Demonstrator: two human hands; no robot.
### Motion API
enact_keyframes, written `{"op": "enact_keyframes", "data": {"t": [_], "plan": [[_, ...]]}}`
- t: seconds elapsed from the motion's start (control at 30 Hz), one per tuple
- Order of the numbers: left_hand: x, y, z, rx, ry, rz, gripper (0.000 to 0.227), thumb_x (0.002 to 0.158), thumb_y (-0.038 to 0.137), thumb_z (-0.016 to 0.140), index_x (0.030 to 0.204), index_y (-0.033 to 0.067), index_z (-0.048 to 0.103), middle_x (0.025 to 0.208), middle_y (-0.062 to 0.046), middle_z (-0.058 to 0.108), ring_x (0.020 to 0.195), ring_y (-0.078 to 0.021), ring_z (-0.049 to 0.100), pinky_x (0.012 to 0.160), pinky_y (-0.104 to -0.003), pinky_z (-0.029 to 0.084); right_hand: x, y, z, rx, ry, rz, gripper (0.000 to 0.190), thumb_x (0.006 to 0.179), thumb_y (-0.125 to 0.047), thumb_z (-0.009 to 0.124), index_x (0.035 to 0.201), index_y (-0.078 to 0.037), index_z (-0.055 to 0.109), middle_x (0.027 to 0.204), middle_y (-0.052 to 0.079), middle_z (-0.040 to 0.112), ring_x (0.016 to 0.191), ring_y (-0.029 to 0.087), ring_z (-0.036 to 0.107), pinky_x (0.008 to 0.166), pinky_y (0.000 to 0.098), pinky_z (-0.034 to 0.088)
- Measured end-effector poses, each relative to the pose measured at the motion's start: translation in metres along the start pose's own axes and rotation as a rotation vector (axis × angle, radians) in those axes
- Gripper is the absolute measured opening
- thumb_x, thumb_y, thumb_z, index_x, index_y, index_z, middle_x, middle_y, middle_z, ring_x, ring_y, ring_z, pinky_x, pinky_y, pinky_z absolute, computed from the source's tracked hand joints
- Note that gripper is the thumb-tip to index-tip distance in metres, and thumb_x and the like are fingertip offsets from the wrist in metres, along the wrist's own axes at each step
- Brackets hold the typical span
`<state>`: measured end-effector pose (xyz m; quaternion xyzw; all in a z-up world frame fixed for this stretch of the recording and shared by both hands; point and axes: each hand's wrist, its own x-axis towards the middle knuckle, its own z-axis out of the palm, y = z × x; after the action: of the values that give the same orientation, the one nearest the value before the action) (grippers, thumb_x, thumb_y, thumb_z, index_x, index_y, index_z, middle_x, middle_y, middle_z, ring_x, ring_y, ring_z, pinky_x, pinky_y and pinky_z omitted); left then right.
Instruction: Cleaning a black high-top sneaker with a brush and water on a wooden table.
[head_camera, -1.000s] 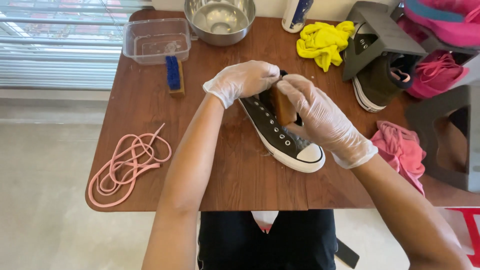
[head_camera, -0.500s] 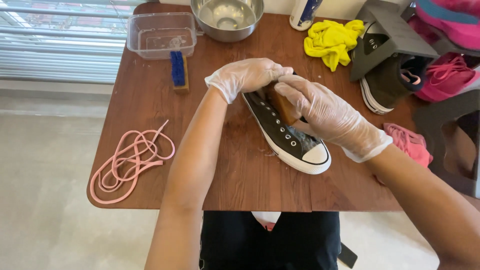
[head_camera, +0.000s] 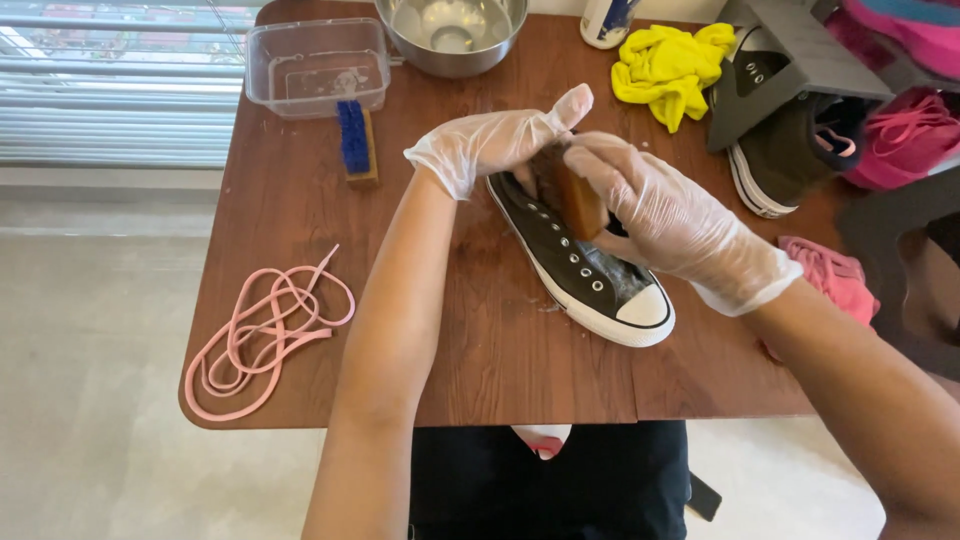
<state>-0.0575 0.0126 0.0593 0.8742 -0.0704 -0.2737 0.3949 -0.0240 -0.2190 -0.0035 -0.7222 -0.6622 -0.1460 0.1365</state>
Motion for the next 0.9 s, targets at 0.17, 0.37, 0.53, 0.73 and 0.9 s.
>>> {"op": "enact_keyframes", "data": {"t": [0.17,0.37,0.53,0.73,0.9], "plan": [[0.007,-0.005,0.001,-0.033,-0.036,-0.027,0.125,0.048,0.079,-0.002,0.134,0.0213,0.068,0.118,0.002,0.078,0.087,-0.0115,0.073,0.115,-0.043,0.024,0.022,-0.034,-0.038,0.029,-0.892,0.522,0.086,0.079,-0.016,0.072,0.154,-0.009,0.029,0.146,0.015,0.044,0.085,0.033,0.076,0.077,0.0447,0.066],[0.0,-0.002,0.001,-0.03,-0.016,0.008,0.117,0.05,0.079,-0.001,0.123,0.0245,0.072,0.095,-0.001,0.077,0.081,-0.0135,0.071,0.103,-0.038,0.036,0.008,-0.011,-0.013,-0.102,-0.173,0.135,0.093,0.071,-0.018,0.092,0.144,0.005,0.038,0.14,0.027,0.049,0.112,0.041,0.063,0.095,0.0479,0.058],[0.005,-0.003,0.002,-0.042,-0.023,0.039,0.113,0.053,0.079,0.001,0.118,0.0256,0.076,0.104,0.0,0.074,0.078,-0.0146,0.069,0.099,-0.042,0.034,0.003,-0.018,-0.023,-0.031,-0.045,0.016,0.092,0.074,-0.007,0.088,0.145,0.005,0.032,0.138,0.028,0.046,0.134,0.046,0.053,0.105,0.0506,0.056],[0.04,-0.007,0.017,0.194,0.167,-0.034,0.088,0.072,0.084,0.017,0.077,0.0096,0.064,0.092,-0.006,0.072,0.086,-0.0255,0.065,0.086,-0.044,0.042,0.001,-0.032,-0.04,-0.085,-0.767,0.541,0.095,0.063,-0.049,0.093,0.142,-0.018,0.052,0.134,0.009,0.061,0.108,0.034,0.067,0.099,0.0476,0.051],[0.055,-0.023,0.017,0.274,0.164,0.098,0.078,0.07,0.087,0.012,0.074,0.0183,0.049,0.069,0.005,0.05,0.061,-0.0177,0.042,0.064,-0.041,0.032,-0.014,-0.01,-0.016,-0.054,0.153,0.372,0.097,0.073,-0.008,0.097,0.147,0.003,0.036,0.138,0.025,0.047,0.131,0.039,0.05,0.107,0.0505,0.049]]}}
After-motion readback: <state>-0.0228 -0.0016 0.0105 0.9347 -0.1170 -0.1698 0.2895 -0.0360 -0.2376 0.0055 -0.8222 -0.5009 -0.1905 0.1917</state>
